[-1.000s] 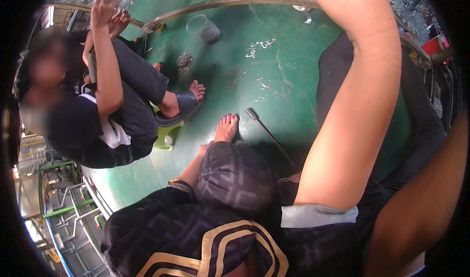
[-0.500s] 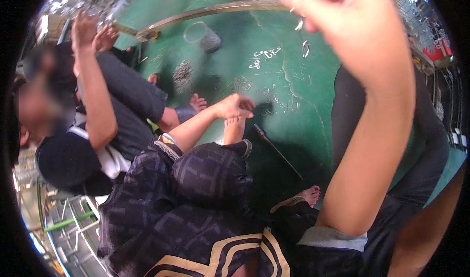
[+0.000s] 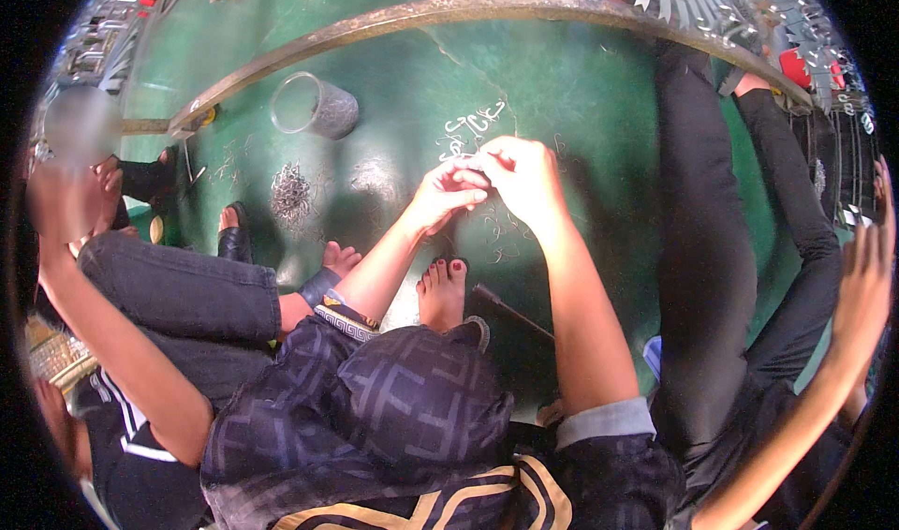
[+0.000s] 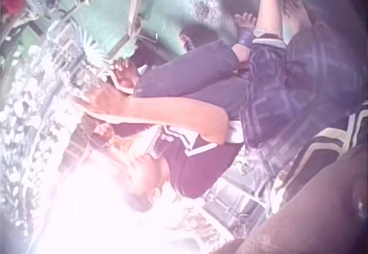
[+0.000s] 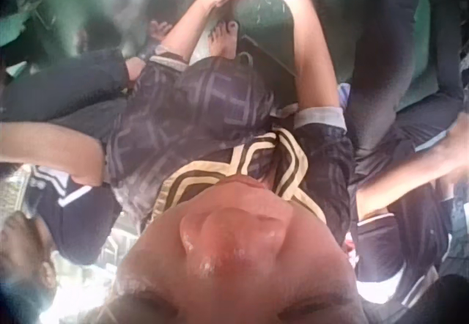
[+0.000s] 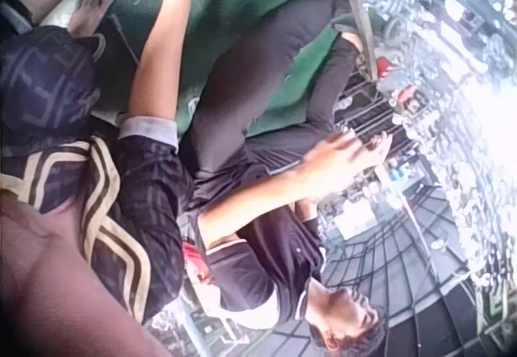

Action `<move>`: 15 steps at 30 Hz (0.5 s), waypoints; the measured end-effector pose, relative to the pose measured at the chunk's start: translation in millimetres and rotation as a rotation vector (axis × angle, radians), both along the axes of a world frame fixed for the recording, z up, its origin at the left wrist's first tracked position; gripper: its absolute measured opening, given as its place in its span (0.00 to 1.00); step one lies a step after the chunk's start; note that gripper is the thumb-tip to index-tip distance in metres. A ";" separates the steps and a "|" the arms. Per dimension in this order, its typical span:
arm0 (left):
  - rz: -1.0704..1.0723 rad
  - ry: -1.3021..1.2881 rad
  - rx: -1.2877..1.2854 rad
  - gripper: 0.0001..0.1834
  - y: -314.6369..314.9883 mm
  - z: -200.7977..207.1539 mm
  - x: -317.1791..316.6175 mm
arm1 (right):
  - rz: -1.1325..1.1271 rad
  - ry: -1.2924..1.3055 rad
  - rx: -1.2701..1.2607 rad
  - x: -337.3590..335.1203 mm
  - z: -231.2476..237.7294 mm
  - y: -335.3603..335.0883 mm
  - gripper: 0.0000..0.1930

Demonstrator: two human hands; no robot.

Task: The person assembles small metal hooks and wires onto a larger metal fixture. They pick up the small hooks from the floor, link them together, and then hang the assembled chains onto the radial slots of a central metal frame.

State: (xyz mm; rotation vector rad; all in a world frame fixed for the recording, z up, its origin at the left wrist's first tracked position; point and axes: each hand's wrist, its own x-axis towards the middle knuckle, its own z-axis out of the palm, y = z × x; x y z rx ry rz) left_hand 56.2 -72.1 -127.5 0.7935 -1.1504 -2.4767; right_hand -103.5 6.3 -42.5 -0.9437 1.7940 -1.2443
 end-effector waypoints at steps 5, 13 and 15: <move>-0.078 -0.289 -0.208 0.17 -5.6 -17.7 6.1 | -0.167 -0.025 0.189 10.7 -81.7 18.9 0.07; 0.076 -0.589 -0.716 0.11 -23.7 5.3 62.0 | -0.454 -0.205 0.246 12.6 -98.6 59.7 0.08; 0.177 -0.740 -0.780 0.10 -37.7 8.2 94.2 | -0.513 -0.340 0.230 13.1 -94.0 61.2 0.09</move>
